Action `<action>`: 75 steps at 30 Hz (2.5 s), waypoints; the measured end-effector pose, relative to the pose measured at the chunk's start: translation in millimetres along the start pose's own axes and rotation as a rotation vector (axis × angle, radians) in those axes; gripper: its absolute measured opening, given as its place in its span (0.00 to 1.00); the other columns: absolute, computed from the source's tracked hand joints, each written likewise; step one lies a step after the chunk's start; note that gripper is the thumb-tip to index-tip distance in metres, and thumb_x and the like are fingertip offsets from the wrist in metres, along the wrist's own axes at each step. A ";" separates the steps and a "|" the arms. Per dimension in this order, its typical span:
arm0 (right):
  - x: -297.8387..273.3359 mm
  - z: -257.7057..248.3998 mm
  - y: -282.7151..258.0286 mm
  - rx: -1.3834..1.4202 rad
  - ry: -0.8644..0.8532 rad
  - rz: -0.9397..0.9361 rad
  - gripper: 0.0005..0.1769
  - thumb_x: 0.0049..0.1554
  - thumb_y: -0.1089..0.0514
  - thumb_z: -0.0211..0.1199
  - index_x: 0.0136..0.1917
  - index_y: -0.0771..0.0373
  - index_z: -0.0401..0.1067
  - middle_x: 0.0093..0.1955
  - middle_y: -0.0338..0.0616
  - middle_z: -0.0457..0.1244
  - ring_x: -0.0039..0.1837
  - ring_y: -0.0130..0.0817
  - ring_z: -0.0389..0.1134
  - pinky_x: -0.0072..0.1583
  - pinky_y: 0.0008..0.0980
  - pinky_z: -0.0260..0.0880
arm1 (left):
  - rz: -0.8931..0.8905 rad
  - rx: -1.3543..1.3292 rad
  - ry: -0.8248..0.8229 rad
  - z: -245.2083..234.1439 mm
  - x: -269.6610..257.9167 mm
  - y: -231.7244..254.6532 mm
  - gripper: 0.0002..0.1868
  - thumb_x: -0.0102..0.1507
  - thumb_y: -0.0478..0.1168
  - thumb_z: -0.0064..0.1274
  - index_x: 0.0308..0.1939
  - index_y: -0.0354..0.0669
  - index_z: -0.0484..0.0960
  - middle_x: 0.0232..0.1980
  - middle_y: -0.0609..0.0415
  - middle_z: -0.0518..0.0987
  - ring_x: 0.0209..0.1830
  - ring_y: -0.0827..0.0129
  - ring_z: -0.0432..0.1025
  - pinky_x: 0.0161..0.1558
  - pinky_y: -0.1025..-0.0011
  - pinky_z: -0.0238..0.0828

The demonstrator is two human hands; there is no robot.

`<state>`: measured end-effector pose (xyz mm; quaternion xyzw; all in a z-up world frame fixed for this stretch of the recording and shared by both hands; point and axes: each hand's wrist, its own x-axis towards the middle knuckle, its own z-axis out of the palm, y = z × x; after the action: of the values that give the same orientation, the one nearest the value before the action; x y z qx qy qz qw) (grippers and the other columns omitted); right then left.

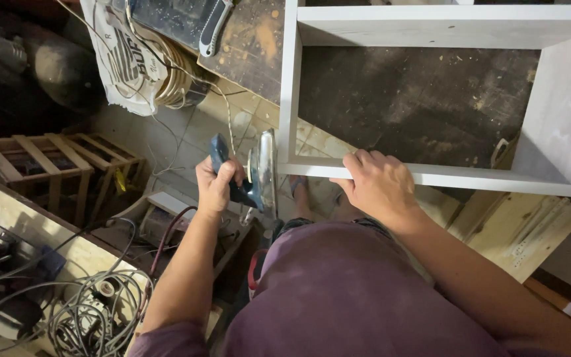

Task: Applying and trimming edge banding on a wooden shelf unit using an iron, a trimmer, and a sander.

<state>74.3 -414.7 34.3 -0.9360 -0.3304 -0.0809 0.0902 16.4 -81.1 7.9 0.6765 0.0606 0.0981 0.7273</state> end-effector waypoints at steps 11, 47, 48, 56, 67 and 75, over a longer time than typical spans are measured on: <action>2.3 -1.1 -0.9 -0.009 0.015 -0.006 0.22 0.63 0.31 0.57 0.42 0.49 0.70 0.37 0.34 0.64 0.40 0.38 0.72 0.42 0.37 0.73 | -0.007 0.030 -0.040 2.5 7.8 6.3 0.28 0.70 0.55 0.56 0.21 0.41 0.75 0.15 0.52 0.71 0.15 0.69 0.64 0.27 0.73 0.65; -2.0 19.2 2.1 -0.150 -0.120 -0.113 0.28 0.63 0.26 0.58 0.43 0.51 0.70 0.34 0.34 0.60 0.38 0.39 0.71 0.42 0.34 0.72 | -0.670 0.034 0.189 -49.9 -28.7 -95.0 0.28 0.66 0.54 0.67 0.18 0.45 0.74 0.12 0.55 0.69 0.15 0.69 0.66 0.30 0.74 0.66; -3.7 20.8 2.8 -0.144 -0.120 -0.096 0.28 0.63 0.25 0.58 0.44 0.51 0.71 0.35 0.34 0.61 0.39 0.39 0.71 0.42 0.34 0.72 | -0.708 0.041 0.164 -49.2 -27.9 -96.2 0.30 0.65 0.56 0.67 0.16 0.46 0.74 0.11 0.55 0.69 0.15 0.70 0.68 0.30 0.74 0.67; -17.4 38.1 22.7 -0.183 -0.086 -0.118 0.30 0.61 0.24 0.61 0.48 0.51 0.73 0.36 0.36 0.61 0.40 0.43 0.72 0.43 0.36 0.72 | -0.771 -0.060 0.124 -39.2 -17.4 -96.6 0.30 0.61 0.57 0.68 0.16 0.43 0.74 0.13 0.53 0.70 0.14 0.68 0.70 0.29 0.74 0.68; -16.1 38.5 20.7 -0.137 -0.086 -0.086 0.29 0.62 0.25 0.60 0.46 0.52 0.72 0.33 0.35 0.60 0.37 0.44 0.71 0.40 0.37 0.71 | -0.903 -0.091 0.150 -20.0 -42.7 -143.0 0.28 0.60 0.60 0.68 0.20 0.44 0.77 0.15 0.53 0.73 0.15 0.68 0.73 0.25 0.73 0.71; -17.1 38.0 20.8 -0.160 -0.110 -0.064 0.30 0.63 0.23 0.56 0.47 0.51 0.71 0.33 0.34 0.60 0.36 0.44 0.71 0.40 0.37 0.70 | -0.922 -0.099 0.132 -13.8 -50.8 -158.2 0.29 0.60 0.65 0.65 0.21 0.46 0.78 0.14 0.53 0.73 0.16 0.66 0.74 0.31 0.72 0.71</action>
<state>77.8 -432.5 -8.6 -0.9323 -0.3570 -0.0582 -0.0060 -26.5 -89.4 -153.0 0.5356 0.3963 -0.1898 0.7211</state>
